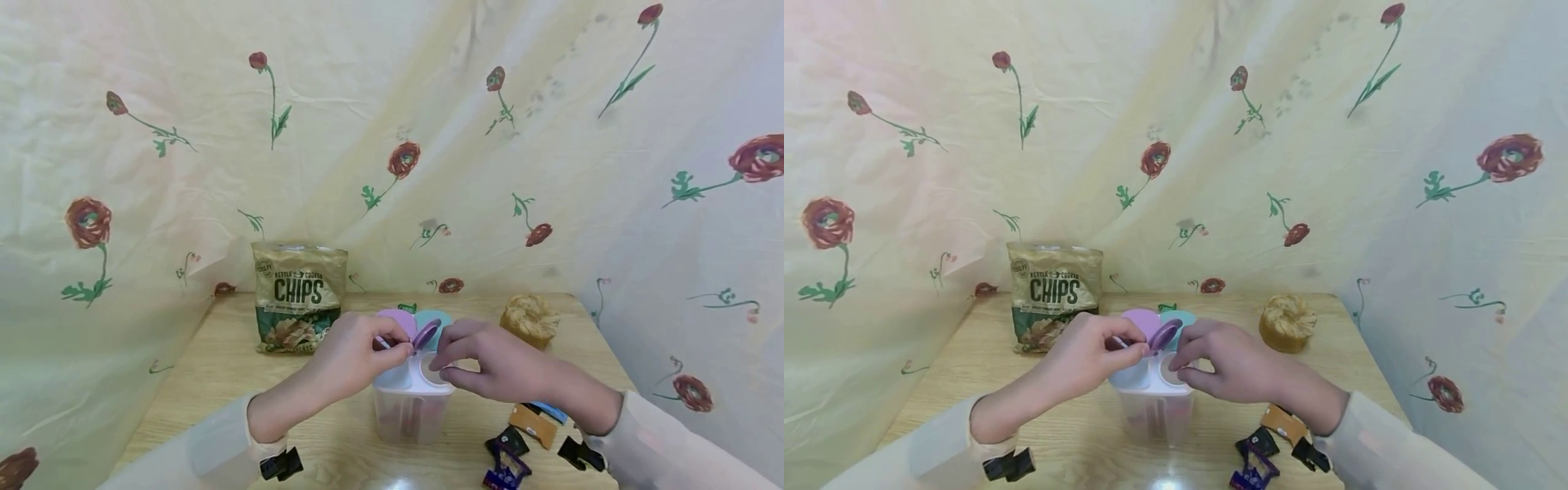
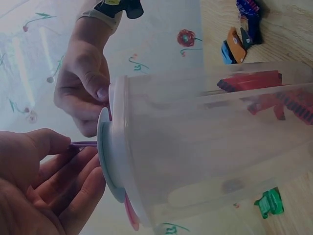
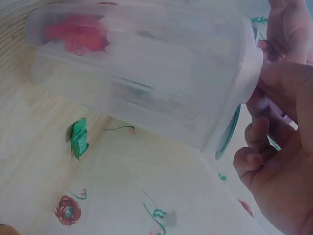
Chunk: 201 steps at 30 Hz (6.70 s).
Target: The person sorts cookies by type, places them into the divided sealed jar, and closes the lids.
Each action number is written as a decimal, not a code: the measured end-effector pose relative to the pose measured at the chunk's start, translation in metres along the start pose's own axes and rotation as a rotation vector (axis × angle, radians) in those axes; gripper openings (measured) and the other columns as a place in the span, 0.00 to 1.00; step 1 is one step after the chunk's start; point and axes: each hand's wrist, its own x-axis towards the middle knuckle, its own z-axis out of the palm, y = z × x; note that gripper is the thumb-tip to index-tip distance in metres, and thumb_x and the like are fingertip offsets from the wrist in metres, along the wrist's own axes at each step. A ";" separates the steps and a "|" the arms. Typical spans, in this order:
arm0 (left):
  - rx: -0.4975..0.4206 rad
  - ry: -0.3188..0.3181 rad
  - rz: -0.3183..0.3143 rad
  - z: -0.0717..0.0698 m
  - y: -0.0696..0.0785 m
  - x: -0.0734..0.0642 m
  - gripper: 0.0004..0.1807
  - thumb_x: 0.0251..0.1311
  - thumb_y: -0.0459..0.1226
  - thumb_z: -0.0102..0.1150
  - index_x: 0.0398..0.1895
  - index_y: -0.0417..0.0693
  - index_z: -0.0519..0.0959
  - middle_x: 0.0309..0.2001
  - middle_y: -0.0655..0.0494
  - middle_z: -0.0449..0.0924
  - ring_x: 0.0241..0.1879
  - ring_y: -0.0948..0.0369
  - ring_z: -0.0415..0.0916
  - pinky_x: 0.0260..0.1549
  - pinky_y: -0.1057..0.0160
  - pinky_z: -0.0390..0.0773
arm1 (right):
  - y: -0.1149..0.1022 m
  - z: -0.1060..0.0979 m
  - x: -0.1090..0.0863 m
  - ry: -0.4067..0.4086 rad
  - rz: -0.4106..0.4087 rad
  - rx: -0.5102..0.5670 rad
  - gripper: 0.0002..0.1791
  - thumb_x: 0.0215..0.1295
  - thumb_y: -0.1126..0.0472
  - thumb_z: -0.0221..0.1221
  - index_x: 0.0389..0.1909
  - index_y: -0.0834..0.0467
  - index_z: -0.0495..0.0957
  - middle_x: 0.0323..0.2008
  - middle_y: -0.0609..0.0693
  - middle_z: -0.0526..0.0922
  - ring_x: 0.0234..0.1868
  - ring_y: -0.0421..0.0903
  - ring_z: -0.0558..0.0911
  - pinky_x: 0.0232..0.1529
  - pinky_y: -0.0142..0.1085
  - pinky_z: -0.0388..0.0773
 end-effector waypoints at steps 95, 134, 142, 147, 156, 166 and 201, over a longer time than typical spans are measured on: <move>-0.006 0.015 -0.025 0.002 0.004 -0.003 0.03 0.65 0.41 0.67 0.34 0.59 0.89 0.33 0.70 0.87 0.35 0.71 0.84 0.36 0.69 0.82 | 0.065 0.077 -0.137 -0.048 0.464 0.395 0.06 0.72 0.60 0.63 0.45 0.54 0.85 0.34 0.42 0.83 0.31 0.32 0.77 0.29 0.32 0.76; 0.018 -0.005 -0.010 -0.001 0.002 -0.001 0.04 0.66 0.42 0.66 0.34 0.58 0.89 0.35 0.69 0.88 0.35 0.71 0.84 0.37 0.69 0.82 | -0.007 -0.029 -0.049 0.429 0.339 0.213 0.07 0.71 0.69 0.61 0.37 0.53 0.78 0.34 0.44 0.82 0.25 0.40 0.74 0.23 0.34 0.73; -0.009 -0.009 -0.004 -0.002 0.001 0.000 0.04 0.66 0.41 0.66 0.34 0.59 0.89 0.35 0.68 0.88 0.36 0.71 0.84 0.38 0.69 0.82 | -0.011 -0.013 -0.035 0.400 0.249 0.326 0.12 0.69 0.75 0.60 0.35 0.54 0.75 0.46 0.52 0.85 0.38 0.43 0.84 0.30 0.34 0.81; -0.029 -0.016 -0.015 -0.003 0.000 0.000 0.04 0.66 0.41 0.67 0.34 0.59 0.88 0.35 0.69 0.88 0.37 0.71 0.83 0.39 0.69 0.83 | -0.008 -0.006 -0.030 0.399 0.240 0.362 0.13 0.69 0.75 0.61 0.32 0.54 0.73 0.46 0.56 0.86 0.38 0.43 0.86 0.29 0.35 0.82; -0.019 -0.023 -0.019 -0.004 0.002 0.000 0.04 0.66 0.41 0.67 0.34 0.59 0.88 0.36 0.68 0.88 0.37 0.70 0.84 0.39 0.68 0.83 | -0.004 0.001 -0.022 0.269 0.202 0.220 0.14 0.69 0.66 0.65 0.32 0.44 0.74 0.44 0.39 0.88 0.42 0.39 0.87 0.39 0.35 0.84; -0.027 -0.023 -0.025 -0.004 0.001 0.001 0.04 0.66 0.41 0.67 0.34 0.60 0.89 0.35 0.70 0.88 0.37 0.72 0.83 0.39 0.68 0.83 | -0.001 -0.005 -0.016 0.158 0.140 0.111 0.17 0.70 0.62 0.66 0.56 0.43 0.83 0.48 0.35 0.83 0.45 0.35 0.82 0.41 0.34 0.81; 0.017 0.006 -0.017 -0.002 -0.004 -0.003 0.03 0.65 0.41 0.67 0.34 0.60 0.88 0.34 0.69 0.88 0.36 0.72 0.83 0.38 0.68 0.83 | 0.001 -0.002 0.010 -0.089 0.158 0.063 0.05 0.70 0.56 0.66 0.43 0.43 0.85 0.37 0.34 0.81 0.33 0.32 0.77 0.34 0.31 0.79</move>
